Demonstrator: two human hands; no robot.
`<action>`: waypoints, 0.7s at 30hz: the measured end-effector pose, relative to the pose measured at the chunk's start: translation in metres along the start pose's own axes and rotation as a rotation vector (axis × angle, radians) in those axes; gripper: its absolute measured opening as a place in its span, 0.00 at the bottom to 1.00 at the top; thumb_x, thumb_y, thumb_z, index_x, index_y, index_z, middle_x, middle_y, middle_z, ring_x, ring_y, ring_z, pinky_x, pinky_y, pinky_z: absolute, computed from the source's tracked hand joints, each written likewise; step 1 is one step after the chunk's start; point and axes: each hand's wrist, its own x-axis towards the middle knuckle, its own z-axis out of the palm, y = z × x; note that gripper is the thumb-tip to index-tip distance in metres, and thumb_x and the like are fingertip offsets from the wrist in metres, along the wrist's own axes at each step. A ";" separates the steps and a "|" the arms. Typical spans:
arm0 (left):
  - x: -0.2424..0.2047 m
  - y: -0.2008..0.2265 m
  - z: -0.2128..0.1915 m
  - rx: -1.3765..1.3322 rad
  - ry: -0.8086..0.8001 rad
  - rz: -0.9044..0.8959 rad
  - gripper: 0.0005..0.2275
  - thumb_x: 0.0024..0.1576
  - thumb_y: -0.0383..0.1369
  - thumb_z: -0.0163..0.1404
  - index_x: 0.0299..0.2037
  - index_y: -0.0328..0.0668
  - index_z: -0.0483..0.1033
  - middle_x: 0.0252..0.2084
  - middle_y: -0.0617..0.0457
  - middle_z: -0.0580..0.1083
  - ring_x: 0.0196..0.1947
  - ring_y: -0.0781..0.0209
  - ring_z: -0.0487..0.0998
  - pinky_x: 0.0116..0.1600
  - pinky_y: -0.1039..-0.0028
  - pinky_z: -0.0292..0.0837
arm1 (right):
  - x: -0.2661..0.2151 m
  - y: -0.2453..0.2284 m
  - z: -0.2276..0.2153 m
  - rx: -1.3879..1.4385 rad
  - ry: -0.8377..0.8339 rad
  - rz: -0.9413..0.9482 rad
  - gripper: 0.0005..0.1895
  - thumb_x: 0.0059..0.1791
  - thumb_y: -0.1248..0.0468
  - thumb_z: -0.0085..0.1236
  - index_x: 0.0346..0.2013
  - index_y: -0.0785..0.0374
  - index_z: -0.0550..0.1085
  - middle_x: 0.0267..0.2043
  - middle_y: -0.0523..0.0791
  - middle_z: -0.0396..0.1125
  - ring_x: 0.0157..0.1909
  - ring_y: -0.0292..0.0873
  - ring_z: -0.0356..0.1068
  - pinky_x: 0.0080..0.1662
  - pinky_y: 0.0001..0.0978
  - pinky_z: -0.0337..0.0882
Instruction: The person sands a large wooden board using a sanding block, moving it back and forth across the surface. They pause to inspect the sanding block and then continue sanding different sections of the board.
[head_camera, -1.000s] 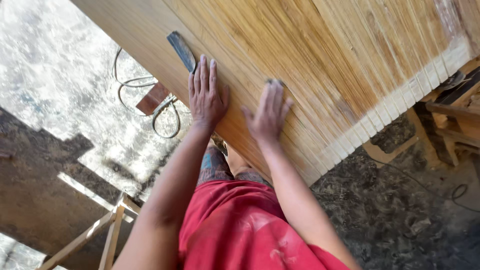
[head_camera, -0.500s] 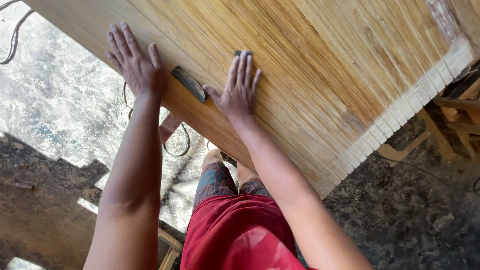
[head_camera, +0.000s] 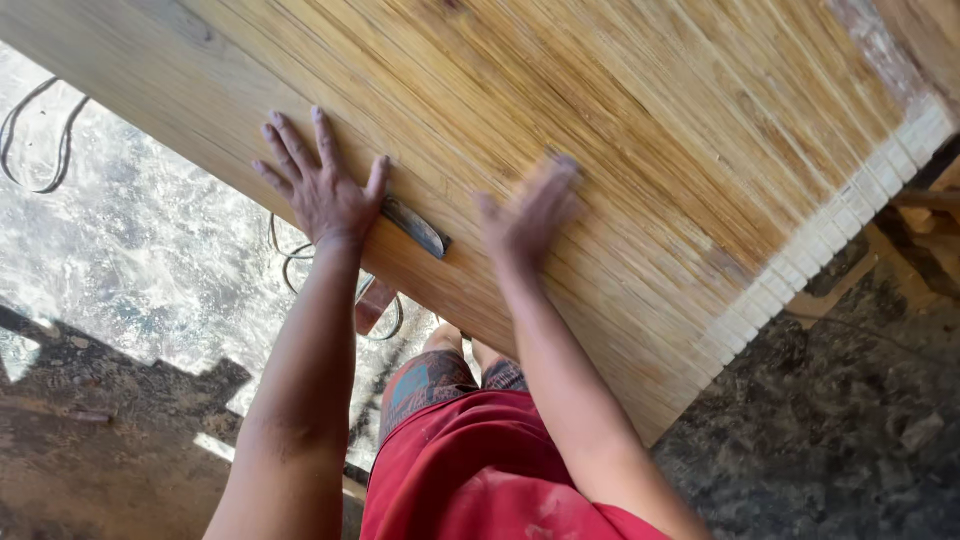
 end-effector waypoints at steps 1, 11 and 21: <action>-0.005 -0.001 0.003 -0.014 0.020 0.009 0.42 0.60 0.65 0.39 0.80 0.51 0.44 0.80 0.34 0.36 0.80 0.39 0.31 0.77 0.40 0.20 | 0.009 -0.026 0.019 -0.107 -0.002 -0.205 0.61 0.49 0.23 0.24 0.79 0.68 0.38 0.82 0.62 0.32 0.84 0.62 0.31 0.78 0.64 0.31; -0.002 0.001 0.008 -0.075 0.124 0.021 0.37 0.62 0.55 0.45 0.78 0.46 0.52 0.80 0.32 0.41 0.80 0.35 0.35 0.76 0.39 0.23 | -0.015 0.129 -0.114 -0.191 -0.114 0.392 0.57 0.55 0.27 0.25 0.79 0.68 0.28 0.84 0.59 0.16 0.85 0.57 0.17 0.78 0.59 0.20; -0.009 0.000 0.011 -0.073 0.129 0.043 0.36 0.63 0.54 0.43 0.79 0.44 0.54 0.80 0.31 0.40 0.80 0.35 0.34 0.77 0.40 0.22 | 0.035 -0.009 0.000 -0.382 -0.369 -0.402 0.61 0.52 0.21 0.20 0.80 0.68 0.38 0.86 0.54 0.28 0.86 0.53 0.28 0.79 0.66 0.29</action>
